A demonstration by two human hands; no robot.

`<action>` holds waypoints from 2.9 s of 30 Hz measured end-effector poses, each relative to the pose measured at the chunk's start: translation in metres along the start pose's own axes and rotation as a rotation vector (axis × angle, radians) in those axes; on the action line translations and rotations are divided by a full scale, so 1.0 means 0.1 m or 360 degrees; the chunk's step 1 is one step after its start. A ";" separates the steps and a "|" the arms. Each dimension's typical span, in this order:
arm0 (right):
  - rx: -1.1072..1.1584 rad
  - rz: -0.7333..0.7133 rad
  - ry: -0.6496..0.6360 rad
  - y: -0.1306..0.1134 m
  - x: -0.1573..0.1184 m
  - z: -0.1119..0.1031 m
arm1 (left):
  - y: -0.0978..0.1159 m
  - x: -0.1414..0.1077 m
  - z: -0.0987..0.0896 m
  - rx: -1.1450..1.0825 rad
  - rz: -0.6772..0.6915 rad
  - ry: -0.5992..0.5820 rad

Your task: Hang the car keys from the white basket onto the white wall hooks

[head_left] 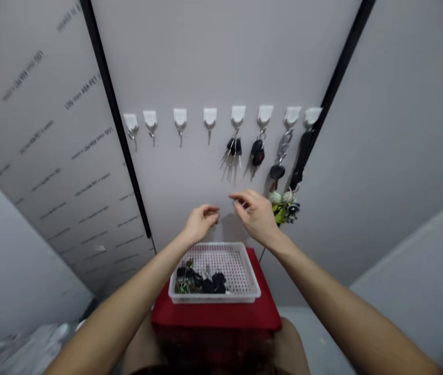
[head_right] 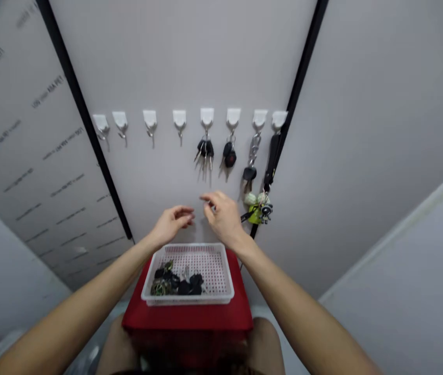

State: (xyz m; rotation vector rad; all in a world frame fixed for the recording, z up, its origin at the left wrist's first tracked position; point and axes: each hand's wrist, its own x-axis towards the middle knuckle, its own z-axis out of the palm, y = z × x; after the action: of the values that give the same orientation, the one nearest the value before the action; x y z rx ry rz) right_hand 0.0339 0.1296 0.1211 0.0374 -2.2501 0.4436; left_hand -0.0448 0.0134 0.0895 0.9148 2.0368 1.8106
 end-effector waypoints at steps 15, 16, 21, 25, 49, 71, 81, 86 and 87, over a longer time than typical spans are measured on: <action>0.0130 0.0076 -0.1488 0.26 -1.15 0.85 | -1.13 -0.69 -0.08 0.1390 0.0066 -0.0554; 0.0158 0.0095 -0.1475 0.26 -1.15 0.87 | -1.13 -0.69 -0.08 0.1374 0.0063 -0.0541; 0.0494 0.0477 -0.1264 0.24 -1.08 0.90 | -1.17 -0.70 -0.08 0.1042 0.0049 -0.0403; 0.0918 0.0919 -0.1082 0.21 -0.92 0.84 | -1.10 -0.68 -0.06 0.0591 -0.0016 -0.0291; 0.0993 0.0251 0.0304 -0.43 0.98 -0.03 | 0.92 0.32 -0.25 -0.0628 0.0349 0.0247; 0.0038 0.0020 -0.0182 -0.10 0.05 0.31 | -0.26 -0.13 -0.33 -0.0020 -0.0091 0.0130; -0.0197 0.0415 -0.1315 0.34 -1.05 0.96 | -1.14 -0.70 -0.11 0.0905 -0.0147 -0.0303; -0.0042 0.0471 -0.1373 0.30 -1.06 1.01 | -1.18 -0.69 -0.11 0.0917 -0.0089 -0.0285; 0.0041 0.0516 -0.1360 0.28 -1.04 1.00 | -1.19 -0.70 -0.11 0.0882 -0.0085 -0.0263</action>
State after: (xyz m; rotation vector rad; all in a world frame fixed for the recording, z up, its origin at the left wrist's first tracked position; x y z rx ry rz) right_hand 0.0247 0.1111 -0.0248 -0.1561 -3.1086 0.7277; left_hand -0.0309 -0.0405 -0.0374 1.0871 2.4640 1.1054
